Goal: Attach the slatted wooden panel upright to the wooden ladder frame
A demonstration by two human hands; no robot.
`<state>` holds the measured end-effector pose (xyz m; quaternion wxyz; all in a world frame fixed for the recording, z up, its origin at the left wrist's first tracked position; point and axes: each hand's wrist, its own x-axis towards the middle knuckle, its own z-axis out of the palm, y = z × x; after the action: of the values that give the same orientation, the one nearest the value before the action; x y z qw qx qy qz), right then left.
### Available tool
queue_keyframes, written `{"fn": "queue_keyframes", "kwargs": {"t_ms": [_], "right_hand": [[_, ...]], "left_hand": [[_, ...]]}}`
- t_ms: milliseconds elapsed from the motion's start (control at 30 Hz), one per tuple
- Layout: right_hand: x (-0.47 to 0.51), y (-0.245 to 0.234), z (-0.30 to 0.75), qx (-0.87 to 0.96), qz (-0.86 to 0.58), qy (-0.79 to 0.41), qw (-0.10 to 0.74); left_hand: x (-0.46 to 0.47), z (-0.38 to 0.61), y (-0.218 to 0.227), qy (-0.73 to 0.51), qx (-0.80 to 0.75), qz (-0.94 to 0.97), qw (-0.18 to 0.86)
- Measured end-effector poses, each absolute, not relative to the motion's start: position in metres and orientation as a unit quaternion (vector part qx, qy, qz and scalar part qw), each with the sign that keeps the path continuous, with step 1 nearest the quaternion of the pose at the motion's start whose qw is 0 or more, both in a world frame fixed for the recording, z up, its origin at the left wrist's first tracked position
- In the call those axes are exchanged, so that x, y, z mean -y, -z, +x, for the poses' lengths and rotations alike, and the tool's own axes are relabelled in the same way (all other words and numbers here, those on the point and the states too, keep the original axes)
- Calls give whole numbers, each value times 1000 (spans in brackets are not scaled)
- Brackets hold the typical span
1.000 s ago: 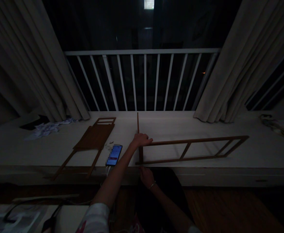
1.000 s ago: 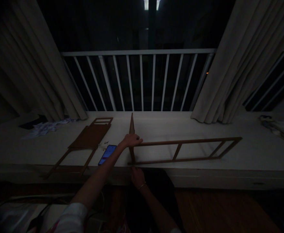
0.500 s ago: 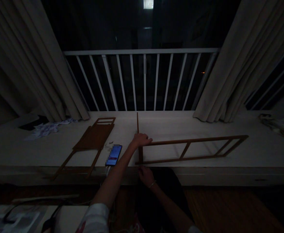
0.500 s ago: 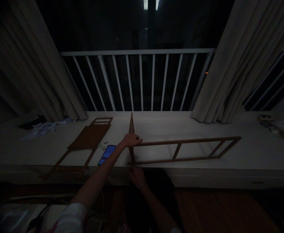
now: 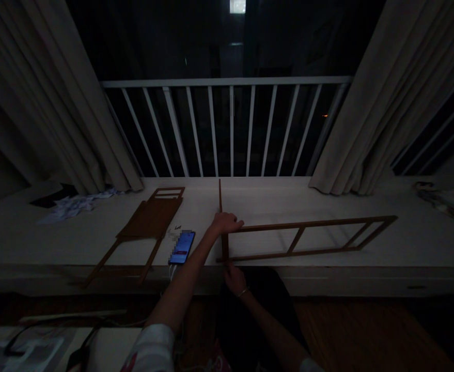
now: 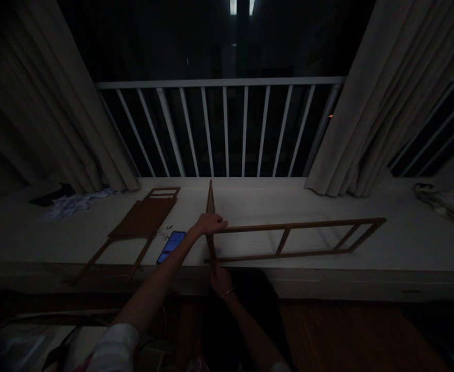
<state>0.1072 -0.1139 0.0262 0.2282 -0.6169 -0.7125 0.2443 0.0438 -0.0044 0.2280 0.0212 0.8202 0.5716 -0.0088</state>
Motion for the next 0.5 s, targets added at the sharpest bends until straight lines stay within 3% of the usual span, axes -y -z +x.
{"fn": "queue_keyframes", "kwargs": {"t_ms": [233, 500], "right_hand": [[113, -22, 109, 731, -604, -239, 210], [115, -7, 110, 774, -545, -201, 250]], "left_hand": [[5, 44, -229, 18, -571, 821, 15], [5, 43, -228, 12, -569, 822, 15]]}}
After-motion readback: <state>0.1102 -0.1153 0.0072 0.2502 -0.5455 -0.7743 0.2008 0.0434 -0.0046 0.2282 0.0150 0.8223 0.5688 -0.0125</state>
